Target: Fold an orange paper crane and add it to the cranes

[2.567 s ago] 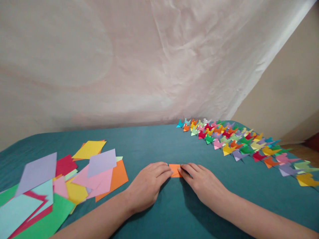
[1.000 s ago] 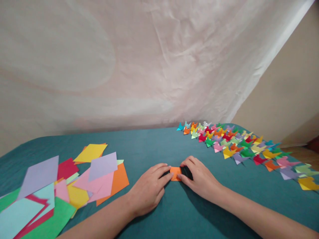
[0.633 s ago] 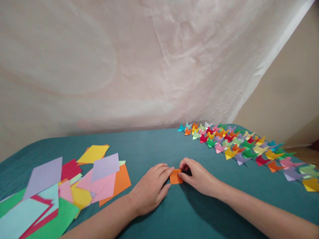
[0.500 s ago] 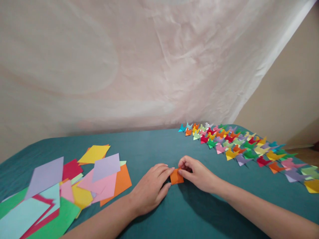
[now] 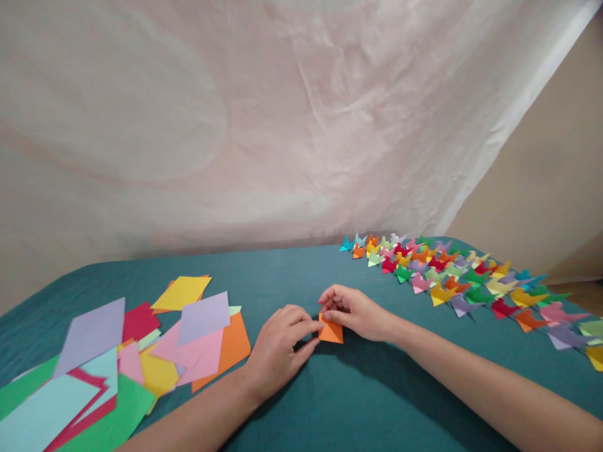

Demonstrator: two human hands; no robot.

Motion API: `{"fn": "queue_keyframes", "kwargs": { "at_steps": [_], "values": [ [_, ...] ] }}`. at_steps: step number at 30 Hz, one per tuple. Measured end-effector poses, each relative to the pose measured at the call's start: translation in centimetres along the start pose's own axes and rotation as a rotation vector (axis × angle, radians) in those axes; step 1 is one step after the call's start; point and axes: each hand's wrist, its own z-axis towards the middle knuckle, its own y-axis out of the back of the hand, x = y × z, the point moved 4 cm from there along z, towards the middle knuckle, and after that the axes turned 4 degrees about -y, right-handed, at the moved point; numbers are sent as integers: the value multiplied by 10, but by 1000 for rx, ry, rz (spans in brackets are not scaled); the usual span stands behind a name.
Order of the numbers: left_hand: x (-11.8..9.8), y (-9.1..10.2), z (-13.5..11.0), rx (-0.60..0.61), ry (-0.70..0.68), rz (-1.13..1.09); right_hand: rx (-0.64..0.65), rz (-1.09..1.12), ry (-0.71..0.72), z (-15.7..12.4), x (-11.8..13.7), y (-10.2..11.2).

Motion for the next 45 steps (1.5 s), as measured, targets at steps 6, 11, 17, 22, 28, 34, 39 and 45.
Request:
{"fn": "queue_keyframes", "kwargs": {
  "at_steps": [6, 11, 17, 22, 28, 34, 39, 45],
  "values": [
    [-4, 1, 1, 11, -106, 60, 107, -55, 16, 4, 2, -11],
    [-9, -1, 2, 67, -150, 88, 86, -211, 103, 4, 7, -16],
    [-7, -5, 1, 126, -156, 54, -72, -552, 220, -16, 15, -1],
    [-6, -7, 0, 145, -161, 54, -55, -797, 255, -43, 14, -1],
    [-9, -8, 2, 168, -172, 72, -43, -958, 308, -60, 13, -5],
    [-14, -7, 3, 193, -165, 133, 8, -1086, 327, -64, 14, -7],
    [-16, -7, 4, 210, -138, 121, 12, -1124, 340, -64, 16, -8],
    [-18, -8, 4, 206, -94, 81, 31, -1217, 352, -64, 16, -10]
  ]
}}
